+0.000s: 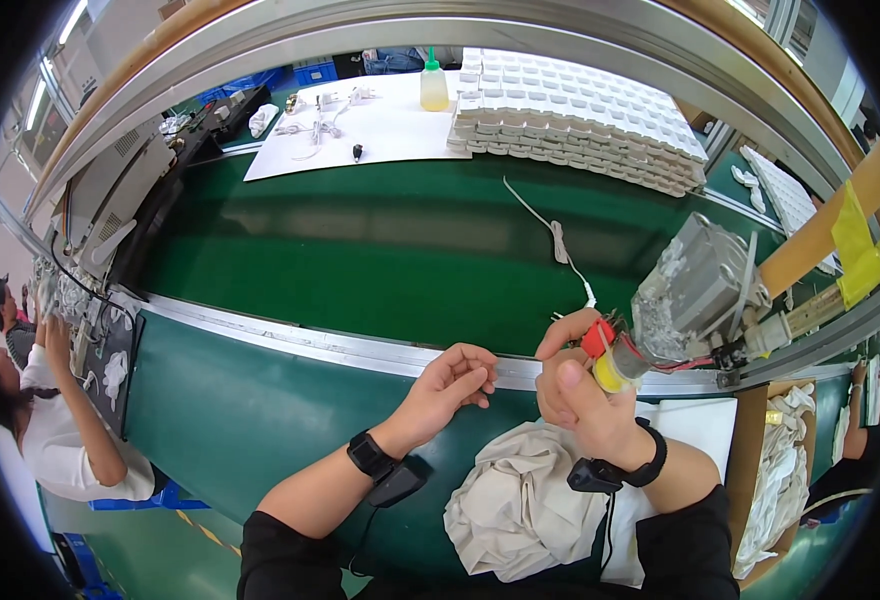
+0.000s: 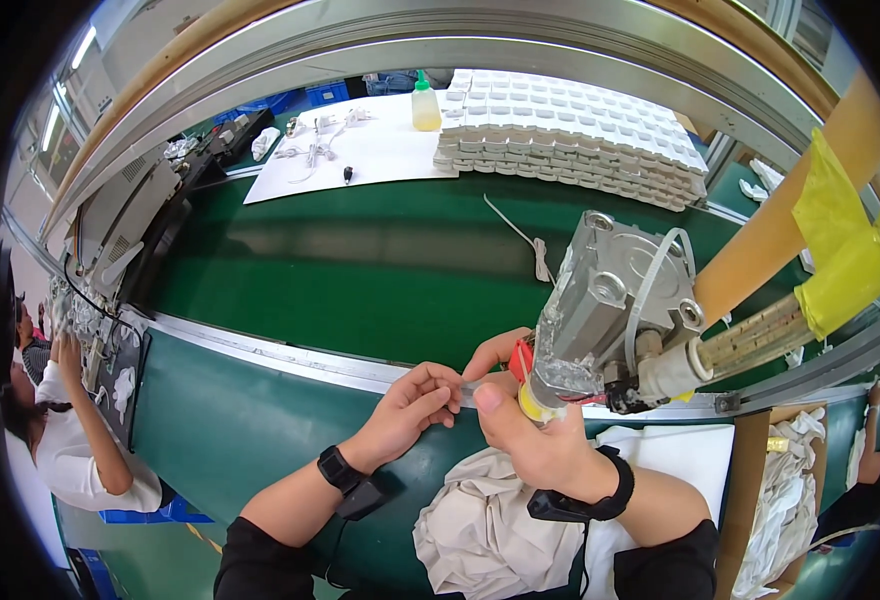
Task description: Assembling small electronic components on a production line using a handheld tool.
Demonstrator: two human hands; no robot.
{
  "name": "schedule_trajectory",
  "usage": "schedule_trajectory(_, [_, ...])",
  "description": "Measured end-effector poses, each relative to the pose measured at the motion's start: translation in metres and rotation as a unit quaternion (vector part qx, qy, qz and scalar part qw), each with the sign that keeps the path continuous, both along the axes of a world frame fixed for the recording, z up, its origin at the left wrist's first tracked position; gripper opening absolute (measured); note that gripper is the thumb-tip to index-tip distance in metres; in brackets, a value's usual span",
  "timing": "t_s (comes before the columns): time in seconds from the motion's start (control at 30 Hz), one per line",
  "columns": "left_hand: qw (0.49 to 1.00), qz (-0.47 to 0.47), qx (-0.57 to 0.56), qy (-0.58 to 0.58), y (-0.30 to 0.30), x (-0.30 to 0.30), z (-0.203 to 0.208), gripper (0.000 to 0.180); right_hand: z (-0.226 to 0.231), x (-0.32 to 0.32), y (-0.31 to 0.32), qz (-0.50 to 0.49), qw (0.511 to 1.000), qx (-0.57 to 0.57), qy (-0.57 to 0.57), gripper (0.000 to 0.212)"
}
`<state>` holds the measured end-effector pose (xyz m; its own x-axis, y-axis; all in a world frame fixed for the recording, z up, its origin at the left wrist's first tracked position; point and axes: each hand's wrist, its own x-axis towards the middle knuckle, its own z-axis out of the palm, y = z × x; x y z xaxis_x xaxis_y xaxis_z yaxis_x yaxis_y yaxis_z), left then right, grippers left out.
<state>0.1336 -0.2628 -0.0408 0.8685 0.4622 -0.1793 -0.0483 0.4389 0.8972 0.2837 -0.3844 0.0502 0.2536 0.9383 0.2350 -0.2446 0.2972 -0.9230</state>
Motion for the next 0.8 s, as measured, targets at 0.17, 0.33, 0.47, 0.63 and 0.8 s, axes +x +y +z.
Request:
schedule_trajectory(0.17, [1.0,-0.009,0.015,0.004,0.0002,0.0004,-0.002,0.019,0.0007,-0.0002,0.0002,0.005,1.0,0.0,0.003,0.027])
schedule_trajectory(0.33, [0.999,-0.025,0.035,0.002,-0.0001,0.0005,-0.002,0.019,0.0008,-0.0003,0.0004,0.008,1.0,0.001,0.009,0.027])
schedule_trajectory(0.47, [0.999,-0.024,0.031,-0.002,-0.0001,0.0,-0.0034,0.019,0.0,-0.0009,0.0007,0.01,1.0,-0.003,0.012,0.026])
schedule_trajectory(0.63, [0.999,-0.02,0.027,0.0,-0.0003,-0.0006,-0.0037,0.019,0.0001,-0.0012,0.0015,0.011,1.0,-0.007,0.011,0.026])
schedule_trajectory(0.8, [0.999,-0.019,0.027,0.003,-0.0005,-0.0008,-0.0038,0.019,-0.0008,-0.0014,0.0017,0.009,1.0,-0.006,0.015,0.025])
